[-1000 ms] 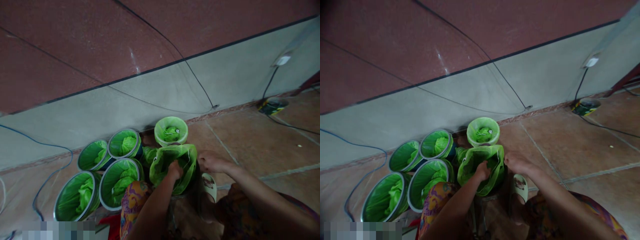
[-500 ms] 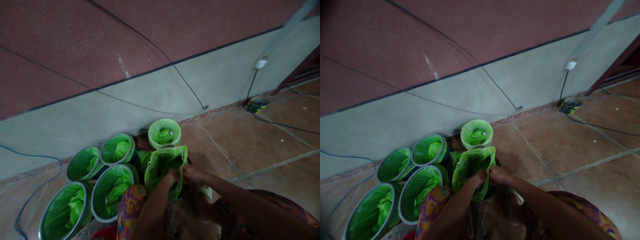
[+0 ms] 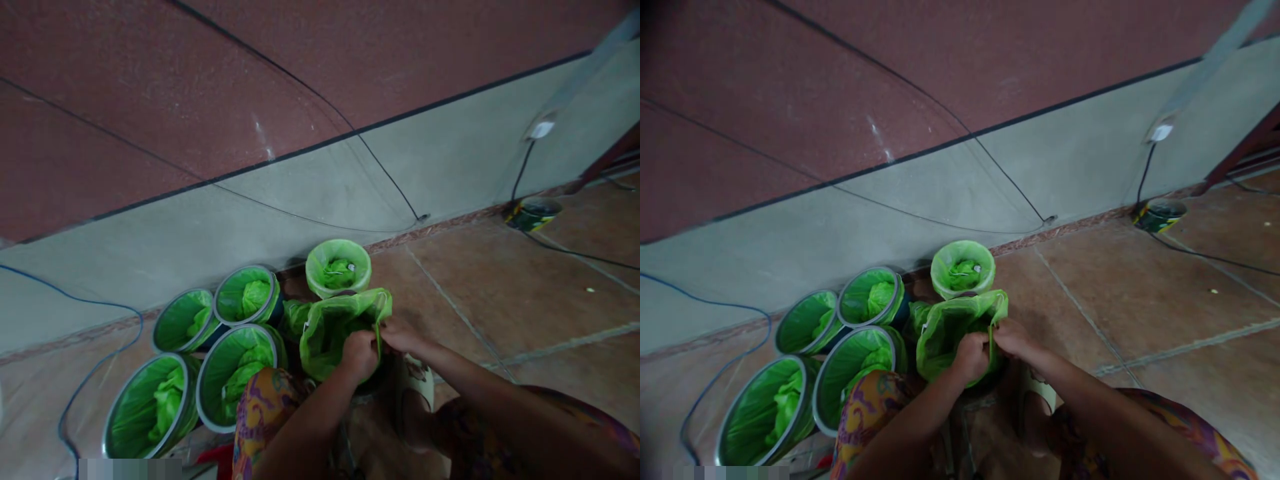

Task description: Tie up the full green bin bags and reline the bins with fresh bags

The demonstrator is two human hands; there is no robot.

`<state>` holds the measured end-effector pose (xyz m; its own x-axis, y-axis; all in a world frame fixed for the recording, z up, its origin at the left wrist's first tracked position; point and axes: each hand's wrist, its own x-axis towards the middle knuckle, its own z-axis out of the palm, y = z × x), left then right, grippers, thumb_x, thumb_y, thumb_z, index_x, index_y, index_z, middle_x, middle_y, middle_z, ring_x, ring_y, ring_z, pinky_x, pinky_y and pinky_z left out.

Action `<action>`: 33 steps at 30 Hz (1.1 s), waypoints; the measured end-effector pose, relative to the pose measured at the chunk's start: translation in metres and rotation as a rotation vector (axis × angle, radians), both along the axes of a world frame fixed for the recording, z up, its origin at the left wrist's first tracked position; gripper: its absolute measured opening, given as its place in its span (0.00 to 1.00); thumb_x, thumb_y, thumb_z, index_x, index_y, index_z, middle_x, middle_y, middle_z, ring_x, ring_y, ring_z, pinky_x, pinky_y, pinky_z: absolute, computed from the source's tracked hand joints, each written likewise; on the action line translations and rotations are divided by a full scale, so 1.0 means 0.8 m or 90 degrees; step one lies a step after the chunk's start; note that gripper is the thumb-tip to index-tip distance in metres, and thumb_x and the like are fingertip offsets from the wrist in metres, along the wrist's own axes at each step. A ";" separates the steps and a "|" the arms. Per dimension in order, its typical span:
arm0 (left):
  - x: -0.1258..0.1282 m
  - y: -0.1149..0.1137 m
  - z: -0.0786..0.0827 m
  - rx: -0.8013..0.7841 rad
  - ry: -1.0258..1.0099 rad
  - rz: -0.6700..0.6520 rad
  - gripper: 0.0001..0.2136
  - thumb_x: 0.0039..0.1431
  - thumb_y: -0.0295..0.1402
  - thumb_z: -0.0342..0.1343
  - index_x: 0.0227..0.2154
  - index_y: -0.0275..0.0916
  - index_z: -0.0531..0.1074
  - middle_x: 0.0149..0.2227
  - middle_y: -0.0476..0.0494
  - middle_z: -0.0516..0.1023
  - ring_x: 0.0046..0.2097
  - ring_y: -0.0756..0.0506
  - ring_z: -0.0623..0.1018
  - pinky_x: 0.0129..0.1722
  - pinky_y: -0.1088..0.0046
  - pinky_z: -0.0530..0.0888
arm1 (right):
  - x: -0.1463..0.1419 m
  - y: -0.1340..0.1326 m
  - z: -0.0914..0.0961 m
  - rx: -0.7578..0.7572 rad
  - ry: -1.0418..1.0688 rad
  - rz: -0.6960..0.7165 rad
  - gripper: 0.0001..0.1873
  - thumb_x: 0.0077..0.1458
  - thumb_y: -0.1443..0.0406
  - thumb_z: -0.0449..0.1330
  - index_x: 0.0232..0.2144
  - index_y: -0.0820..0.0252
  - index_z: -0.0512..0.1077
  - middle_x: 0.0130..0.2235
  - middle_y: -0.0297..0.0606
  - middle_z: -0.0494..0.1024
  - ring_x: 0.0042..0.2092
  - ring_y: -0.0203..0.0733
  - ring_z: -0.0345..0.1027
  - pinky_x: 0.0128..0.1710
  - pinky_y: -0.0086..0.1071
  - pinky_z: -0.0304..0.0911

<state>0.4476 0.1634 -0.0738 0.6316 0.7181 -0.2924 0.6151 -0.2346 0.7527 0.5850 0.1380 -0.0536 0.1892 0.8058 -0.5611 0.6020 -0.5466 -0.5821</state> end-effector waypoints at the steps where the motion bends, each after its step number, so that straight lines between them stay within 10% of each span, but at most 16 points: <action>1: -0.002 0.000 0.007 0.024 0.031 -0.028 0.11 0.56 0.32 0.53 0.32 0.40 0.81 0.36 0.37 0.82 0.40 0.41 0.80 0.42 0.68 0.72 | 0.001 0.002 0.004 -0.005 -0.009 0.021 0.20 0.57 0.61 0.52 0.16 0.62 0.70 0.21 0.41 0.76 0.19 0.35 0.66 0.19 0.25 0.57; 4: -0.020 0.019 0.036 0.093 0.125 -0.024 0.12 0.56 0.30 0.52 0.37 0.39 0.81 0.40 0.36 0.82 0.44 0.39 0.79 0.46 0.66 0.72 | 0.002 0.003 0.023 0.010 -0.076 0.113 0.16 0.54 0.68 0.52 0.20 0.63 0.74 0.25 0.43 0.79 0.25 0.38 0.71 0.24 0.26 0.59; 9: -0.079 0.087 0.075 0.161 0.329 0.244 0.15 0.56 0.26 0.52 0.45 0.31 0.76 0.47 0.28 0.79 0.52 0.35 0.77 0.52 0.62 0.70 | 0.001 -0.008 0.045 0.081 -0.242 0.221 0.16 0.57 0.66 0.51 0.33 0.61 0.79 0.39 0.50 0.82 0.40 0.49 0.76 0.36 0.33 0.64; 19: -0.121 0.111 0.047 0.085 0.372 0.324 0.11 0.58 0.30 0.53 0.39 0.41 0.81 0.44 0.36 0.82 0.47 0.39 0.80 0.42 0.69 0.72 | 0.032 0.004 0.085 0.168 -0.234 0.188 0.16 0.59 0.63 0.52 0.28 0.57 0.79 0.29 0.40 0.79 0.33 0.41 0.72 0.34 0.31 0.60; 26: -0.110 0.104 0.133 0.060 -0.192 0.338 0.07 0.53 0.33 0.58 0.31 0.40 0.80 0.32 0.46 0.82 0.37 0.47 0.79 0.42 0.72 0.72 | 0.028 0.023 0.132 0.517 0.327 -0.083 0.20 0.54 0.49 0.59 0.32 0.57 0.79 0.48 0.42 0.78 0.52 0.46 0.68 0.52 0.37 0.62; 33: -0.071 0.085 0.187 -0.290 -0.578 0.196 0.09 0.45 0.35 0.67 0.31 0.39 0.82 0.38 0.43 0.83 0.45 0.43 0.79 0.54 0.61 0.69 | -0.005 0.035 0.150 0.416 0.662 -0.111 0.29 0.53 0.54 0.63 0.57 0.49 0.67 0.45 0.38 0.78 0.38 0.37 0.72 0.44 0.38 0.67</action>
